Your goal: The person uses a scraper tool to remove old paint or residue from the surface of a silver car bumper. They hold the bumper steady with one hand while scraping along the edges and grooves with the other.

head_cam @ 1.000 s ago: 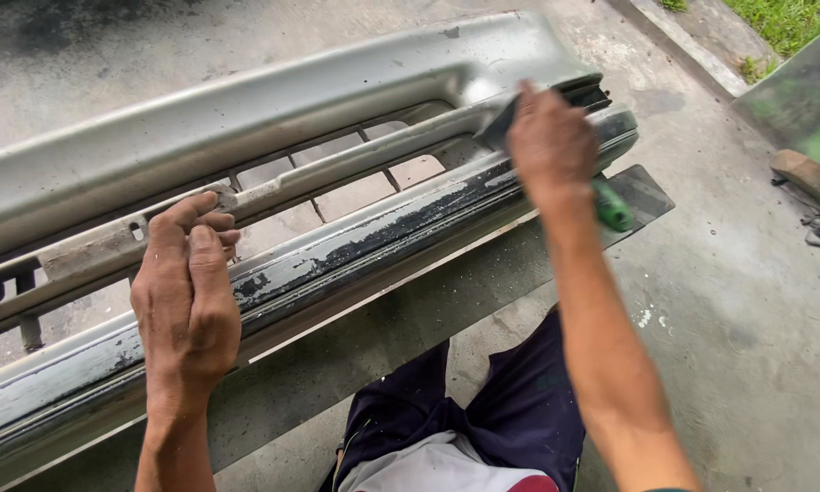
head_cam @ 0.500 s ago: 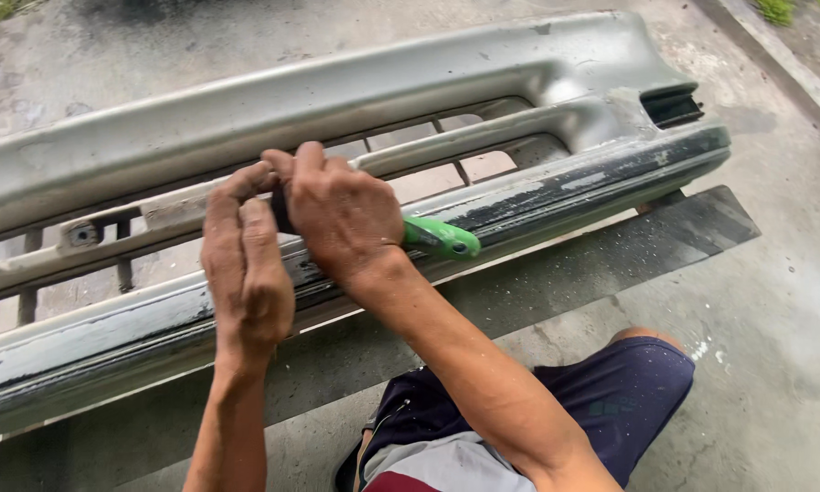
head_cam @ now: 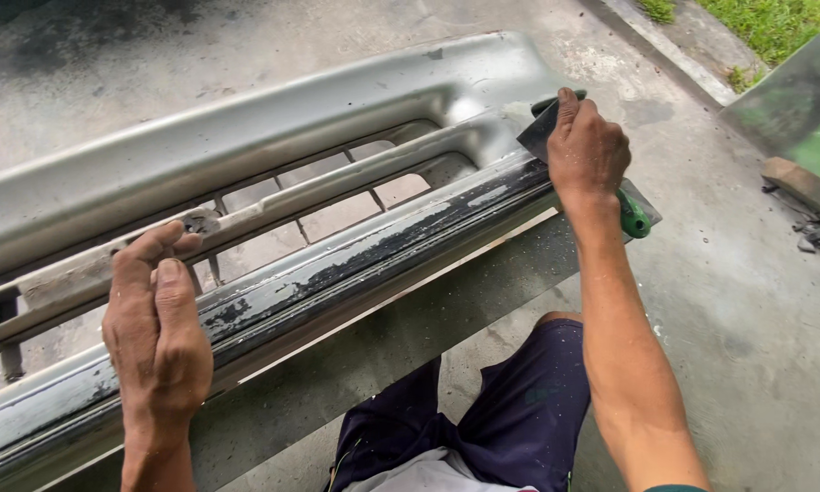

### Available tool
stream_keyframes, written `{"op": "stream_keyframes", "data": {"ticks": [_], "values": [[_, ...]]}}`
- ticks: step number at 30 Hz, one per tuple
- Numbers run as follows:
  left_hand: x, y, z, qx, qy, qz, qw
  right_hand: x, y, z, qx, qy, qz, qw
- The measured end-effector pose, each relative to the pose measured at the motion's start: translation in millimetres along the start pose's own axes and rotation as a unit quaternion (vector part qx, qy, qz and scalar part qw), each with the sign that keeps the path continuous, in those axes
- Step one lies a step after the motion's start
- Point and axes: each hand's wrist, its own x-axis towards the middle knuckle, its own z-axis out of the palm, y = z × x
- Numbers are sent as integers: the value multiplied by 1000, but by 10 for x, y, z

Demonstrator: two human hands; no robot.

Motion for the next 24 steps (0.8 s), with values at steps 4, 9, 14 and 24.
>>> {"op": "stream_keyframes", "data": {"ticks": [4,9,14,24], "values": [[0,48,15,14,-10,-6,1000,-341,-823,-358,88,-114,-41,989],[-40,-199,39,129,-42,36,990,-536,-1314,-575,123,-27,-269,955],[-178,-398,180,337,32,121,933,233,-243,-422,76,-227,-244,940],[-201,-348,387,473,57,111,872,804,479,78,35,-175,-308,934]]}}
